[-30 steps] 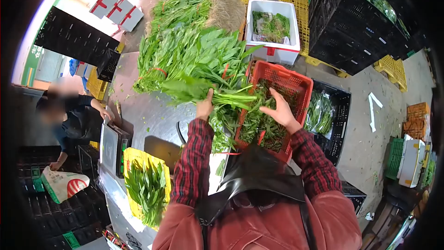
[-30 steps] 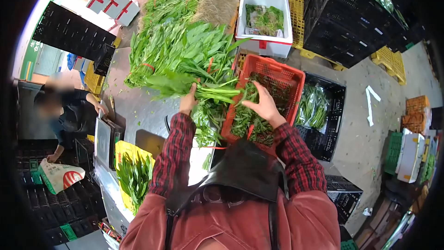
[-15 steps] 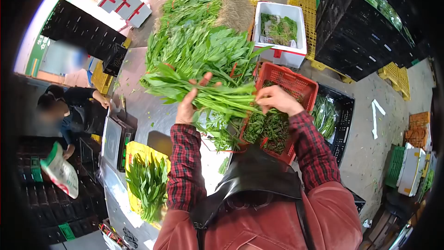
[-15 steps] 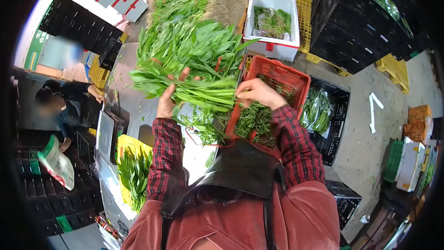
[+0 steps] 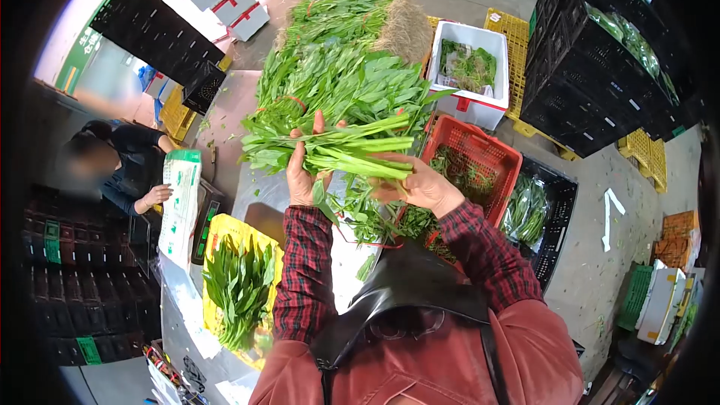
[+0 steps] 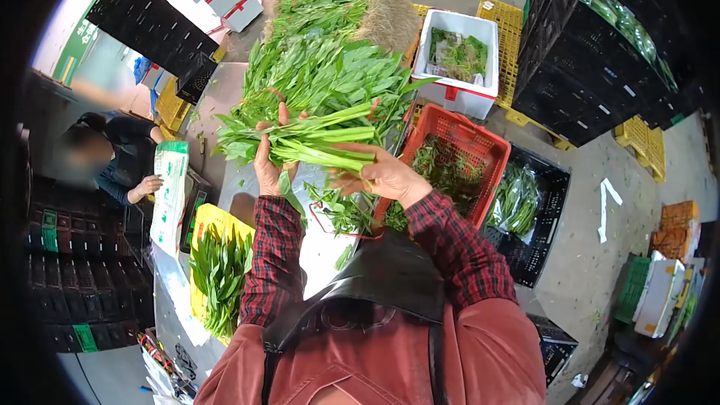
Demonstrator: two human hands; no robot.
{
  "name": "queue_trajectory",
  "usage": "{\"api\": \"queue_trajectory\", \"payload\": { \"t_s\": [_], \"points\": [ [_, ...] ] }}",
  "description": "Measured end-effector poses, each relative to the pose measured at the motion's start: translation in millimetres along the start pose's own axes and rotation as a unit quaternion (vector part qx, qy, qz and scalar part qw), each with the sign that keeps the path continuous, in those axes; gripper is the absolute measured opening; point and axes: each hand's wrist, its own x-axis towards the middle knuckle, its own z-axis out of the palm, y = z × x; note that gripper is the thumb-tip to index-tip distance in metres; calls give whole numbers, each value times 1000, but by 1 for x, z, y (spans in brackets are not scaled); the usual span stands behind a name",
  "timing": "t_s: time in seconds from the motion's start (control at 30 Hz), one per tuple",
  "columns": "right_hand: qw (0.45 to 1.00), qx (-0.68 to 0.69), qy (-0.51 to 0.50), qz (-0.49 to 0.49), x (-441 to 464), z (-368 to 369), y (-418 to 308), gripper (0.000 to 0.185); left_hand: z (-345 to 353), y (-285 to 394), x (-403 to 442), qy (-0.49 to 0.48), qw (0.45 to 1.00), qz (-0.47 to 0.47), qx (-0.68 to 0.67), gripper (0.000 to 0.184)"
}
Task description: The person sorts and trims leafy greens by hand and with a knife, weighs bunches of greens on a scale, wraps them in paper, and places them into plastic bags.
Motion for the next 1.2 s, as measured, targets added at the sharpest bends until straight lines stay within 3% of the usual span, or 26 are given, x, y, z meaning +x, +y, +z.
{"api": "queue_trajectory", "payload": {
  "t_s": [0.03,0.1,0.2,0.23,0.27,0.3,0.4,0.53,0.57,0.6,0.67,0.7,0.77,0.83,0.87,0.9,0.93,1.0,1.03,1.1,1.13,1.17,1.2],
  "points": [
    [999,40,-16,-15,0,-5,7,51,-4,6,-4,2,1000,6,0,13],
    [992,-44,106,-50,-14,-29,-1,46,-14,29,-14,11,999,41,-3,14],
    [972,-187,142,-14,-42,-57,-33,56,-17,57,-26,19,998,67,-4,14],
    [807,-567,161,34,-48,-43,-44,64,-17,65,-33,30,998,59,-2,14],
    [502,-850,146,67,-49,-25,-52,72,-16,72,-42,42,998,51,1,15],
    [500,-854,131,66,-39,-3,-55,72,-12,76,-49,46,997,66,1,15],
    [594,-768,102,-215,6,63,-33,87,19,78,-68,23,999,-38,4,21],
    [588,-798,-34,-130,45,91,45,72,48,81,-88,9,997,-46,63,39],
    [714,-700,-5,-18,53,84,65,57,39,89,-91,13,993,-26,118,44],
    [805,-582,26,114,56,73,83,41,23,96,-96,87,986,-1,140,50],
    [849,-517,78,69,57,65,120,18,-4,101,-128,194,968,51,150,57],
    [848,-519,48,94,56,59,133,18,-12,99,-146,339,927,73,139,59],
    [892,-430,104,98,56,51,155,15,-66,66,-174,440,893,60,72,58],
    [870,-473,82,108,56,54,185,19,-75,30,-211,350,927,28,132,51],
    [848,-514,77,104,50,56,197,24,-42,23,-223,299,925,19,234,47],
    [823,-555,72,98,41,58,207,28,-35,19,-231,312,923,25,223,47],
    [819,-558,66,112,34,64,217,28,-30,14,-234,354,888,80,282,46],
    [709,-703,-50,4,30,82,236,41,-17,13,-237,421,793,179,403,44],
    [640,-759,-106,-55,30,88,242,48,-11,20,-245,425,792,179,400,44],
    [665,-732,-150,-13,34,99,242,53,4,64,-271,463,763,142,429,42],
    [686,-703,-188,25,36,104,241,58,-18,83,-283,395,585,336,623,45],
    [704,-673,-218,62,37,106,239,64,-12,110,-309,450,633,215,592,45],
    [703,-682,-195,54,37,102,236,64,-31,136,-346,445,500,181,721,46]
  ]
}}
